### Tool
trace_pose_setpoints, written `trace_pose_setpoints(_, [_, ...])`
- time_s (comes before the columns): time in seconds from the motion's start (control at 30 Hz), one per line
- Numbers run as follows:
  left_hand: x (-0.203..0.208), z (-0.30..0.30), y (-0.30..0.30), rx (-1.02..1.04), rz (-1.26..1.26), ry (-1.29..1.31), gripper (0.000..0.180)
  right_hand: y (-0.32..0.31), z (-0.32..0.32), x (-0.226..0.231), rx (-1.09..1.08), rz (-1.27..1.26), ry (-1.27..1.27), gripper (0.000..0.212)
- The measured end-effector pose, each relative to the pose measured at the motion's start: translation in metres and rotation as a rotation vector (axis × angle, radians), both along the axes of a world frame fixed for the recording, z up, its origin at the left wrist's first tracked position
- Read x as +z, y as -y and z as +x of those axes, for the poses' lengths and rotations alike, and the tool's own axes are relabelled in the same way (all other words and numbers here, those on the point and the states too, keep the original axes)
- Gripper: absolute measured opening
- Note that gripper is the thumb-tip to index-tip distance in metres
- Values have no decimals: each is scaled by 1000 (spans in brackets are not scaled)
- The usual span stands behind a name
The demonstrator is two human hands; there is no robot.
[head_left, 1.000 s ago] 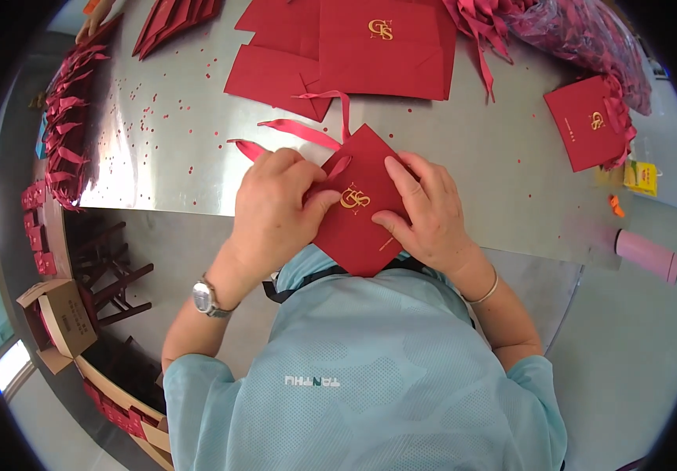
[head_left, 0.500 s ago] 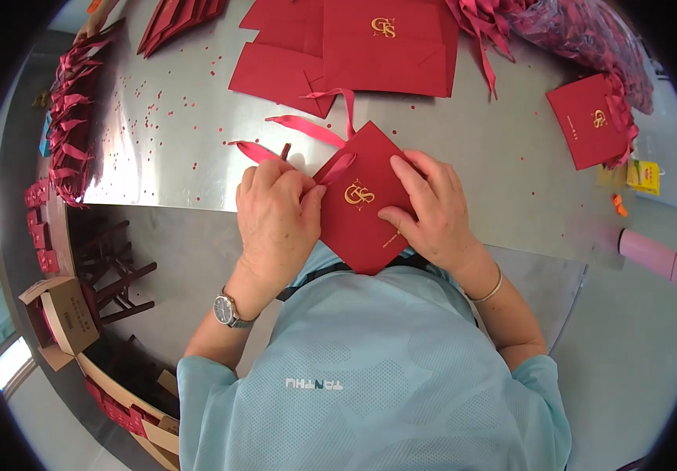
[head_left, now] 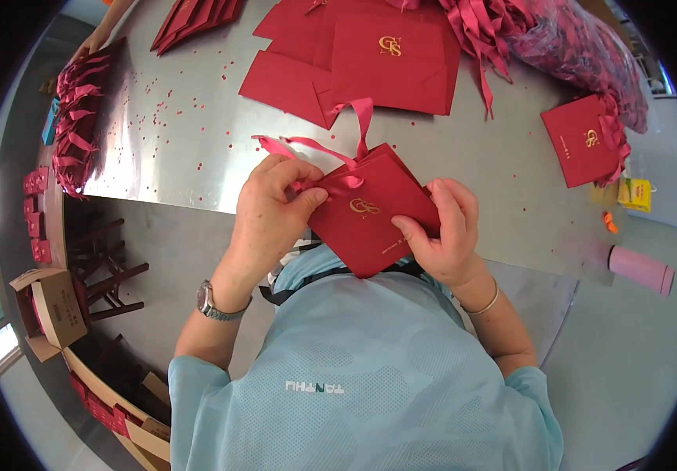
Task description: Assembling red gift bags by threading and tying pink ribbons.
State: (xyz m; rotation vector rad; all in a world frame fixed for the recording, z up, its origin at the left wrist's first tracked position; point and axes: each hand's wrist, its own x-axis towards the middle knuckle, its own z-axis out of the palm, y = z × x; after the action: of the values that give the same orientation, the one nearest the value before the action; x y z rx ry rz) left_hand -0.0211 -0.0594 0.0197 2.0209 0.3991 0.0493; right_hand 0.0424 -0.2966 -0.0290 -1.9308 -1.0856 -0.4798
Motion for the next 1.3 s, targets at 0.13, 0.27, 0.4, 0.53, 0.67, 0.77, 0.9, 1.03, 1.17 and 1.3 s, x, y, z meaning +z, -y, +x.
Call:
trace_pose_setpoints(0.13, [-1, 0, -4, -87, 142, 39, 18, 1, -6, 1, -31, 33, -11, 72])
trace_pose_setpoints(0.27, [-6, 4, 1, -143, 220, 65, 16, 10, -11, -9, -24, 48, -29, 67])
trace_pose_setpoints(0.4, [2, 4, 1, -129, 127, 15, 15, 13, -7, 9, -83, -78, -150, 54])
trace_pose_setpoints(0.53, [17, -3, 22, -163, 342, 222, 13, 2, 20, 62, -46, -18, -17, 49])
trace_pose_setpoints(0.67, [34, -14, 49, -228, 563, 325, 18, -47, 49, 116, 177, -132, -511, 35])
trace_pose_setpoints(0.77, [36, -21, 65, -265, 629, 415, 19, -70, 75, 123, 350, -719, -756, 36])
trace_pose_setpoints(0.9, [36, -21, 71, -307, 650, 422, 19, -86, 80, 117, 468, -1052, -990, 41])
trace_pose_setpoints(1.03, [20, -20, 72, -346, 580, 437, 21, -80, 79, 86, 553, -917, -1175, 42])
trace_pose_setpoints(1.17, [16, -13, 69, -352, 548, 521, 19, -74, 84, 83, 497, -998, -1326, 35])
trace_pose_setpoints(1.3, [27, -14, 70, -384, 542, 506, 20, -49, 79, 48, 695, -656, -1513, 21])
